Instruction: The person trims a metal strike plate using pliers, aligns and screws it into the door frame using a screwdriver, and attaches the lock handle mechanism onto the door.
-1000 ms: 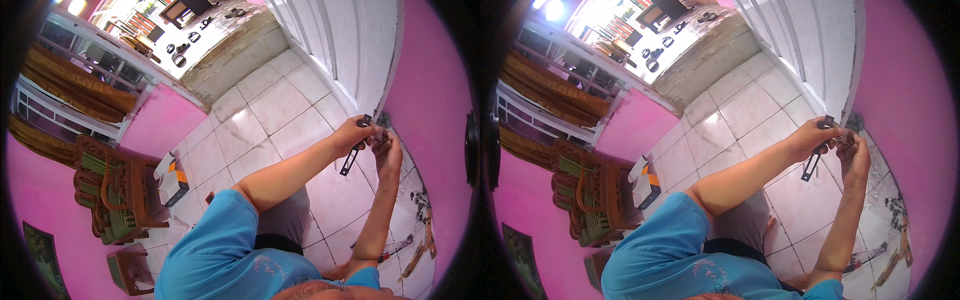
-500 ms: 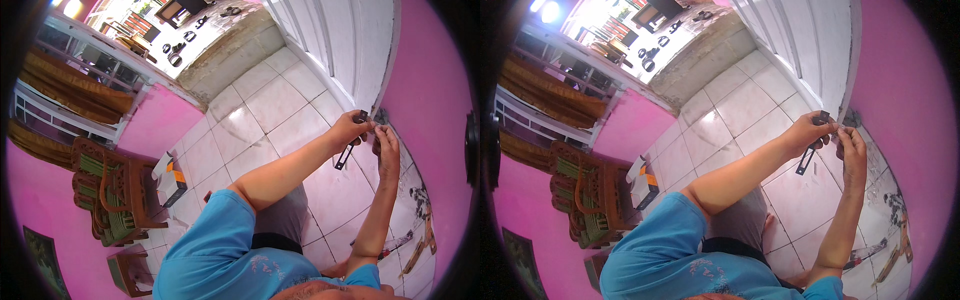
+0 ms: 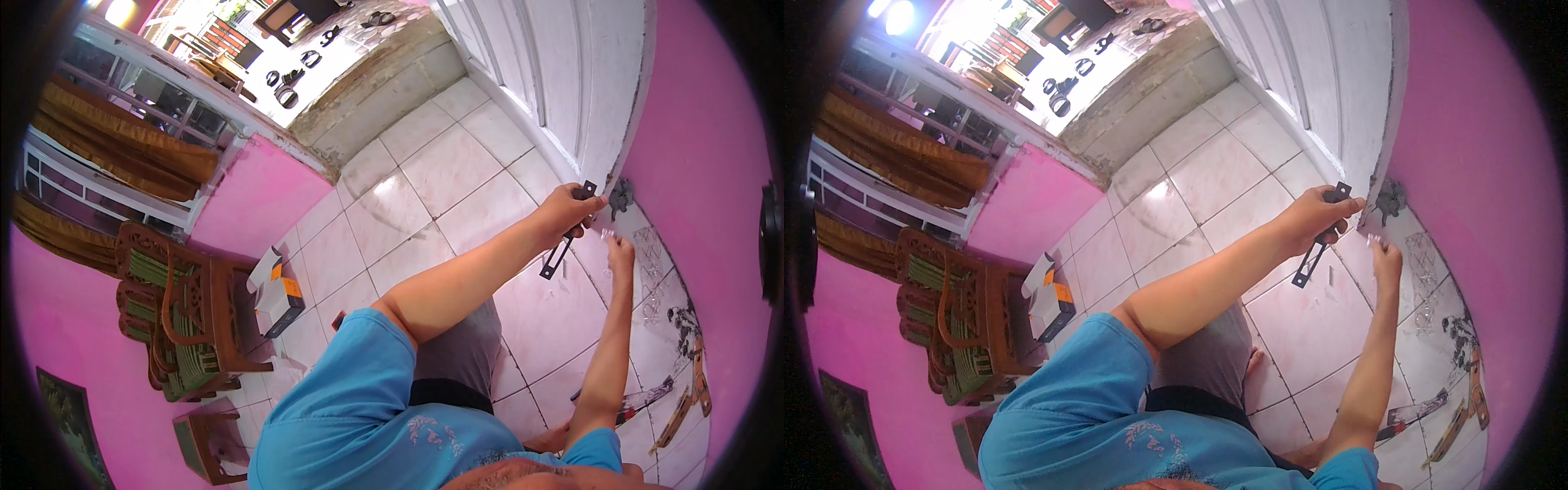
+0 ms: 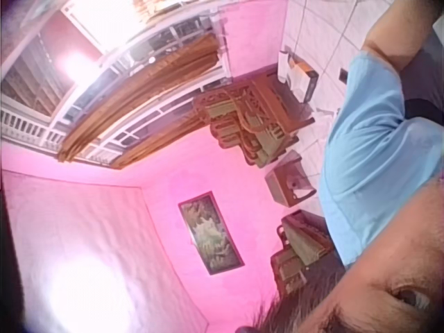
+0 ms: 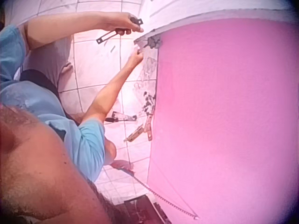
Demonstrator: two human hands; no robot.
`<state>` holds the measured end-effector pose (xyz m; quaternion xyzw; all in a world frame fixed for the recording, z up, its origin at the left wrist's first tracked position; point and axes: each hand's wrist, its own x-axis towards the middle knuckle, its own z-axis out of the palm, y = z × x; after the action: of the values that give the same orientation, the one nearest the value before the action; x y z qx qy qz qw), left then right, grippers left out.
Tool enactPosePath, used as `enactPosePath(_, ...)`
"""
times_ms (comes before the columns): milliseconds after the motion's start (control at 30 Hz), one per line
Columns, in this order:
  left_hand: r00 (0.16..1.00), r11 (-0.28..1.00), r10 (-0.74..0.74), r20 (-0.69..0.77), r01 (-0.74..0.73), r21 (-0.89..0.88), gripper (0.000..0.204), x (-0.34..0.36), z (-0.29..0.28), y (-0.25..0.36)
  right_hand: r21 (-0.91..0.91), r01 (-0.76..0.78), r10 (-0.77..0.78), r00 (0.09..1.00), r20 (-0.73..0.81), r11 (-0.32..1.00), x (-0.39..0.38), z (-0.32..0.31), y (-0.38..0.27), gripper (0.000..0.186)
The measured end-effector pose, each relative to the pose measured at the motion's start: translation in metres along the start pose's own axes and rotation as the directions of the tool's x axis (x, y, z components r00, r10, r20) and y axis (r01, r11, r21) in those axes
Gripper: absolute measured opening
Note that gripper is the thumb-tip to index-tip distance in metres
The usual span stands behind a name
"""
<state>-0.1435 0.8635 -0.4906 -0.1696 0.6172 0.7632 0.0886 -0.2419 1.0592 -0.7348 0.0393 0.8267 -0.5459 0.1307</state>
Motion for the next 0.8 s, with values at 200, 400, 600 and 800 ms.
enactPosePath(200, 0.996, 0.999, -0.025, 0.084, 0.027, -0.029, 0.029, -0.005, -0.005, 0.005, -0.366, -0.012, -0.025, 0.995, -0.094, 0.931, -0.018, 0.046, 0.098, 0.028)
enactPosePath(400, 0.995, 1.000, 0.003, 0.100, -0.001, -0.017, 0.027, -0.008, -0.006, 0.006, -0.476, -0.086, -0.027, 0.974, -0.225, 0.875, -0.046, 0.036, 0.069, 0.022)
enactPosePath(600, 0.997, 1.000, -0.019, 0.073, 0.018, 0.012, 0.028, -0.013, -0.012, 0.008, -0.487, -0.107, -0.083, 0.932, -0.353, 0.867, -0.048, 0.039, 0.064, 0.025)
enactPosePath(800, 0.994, 1.000, 0.020, 0.106, -0.018, -0.019, 0.029, -0.009, 0.000, 0.004, 0.582, -0.278, 0.262, 0.958, 0.113, 0.764, 0.006, 0.015, 0.055, 0.021)
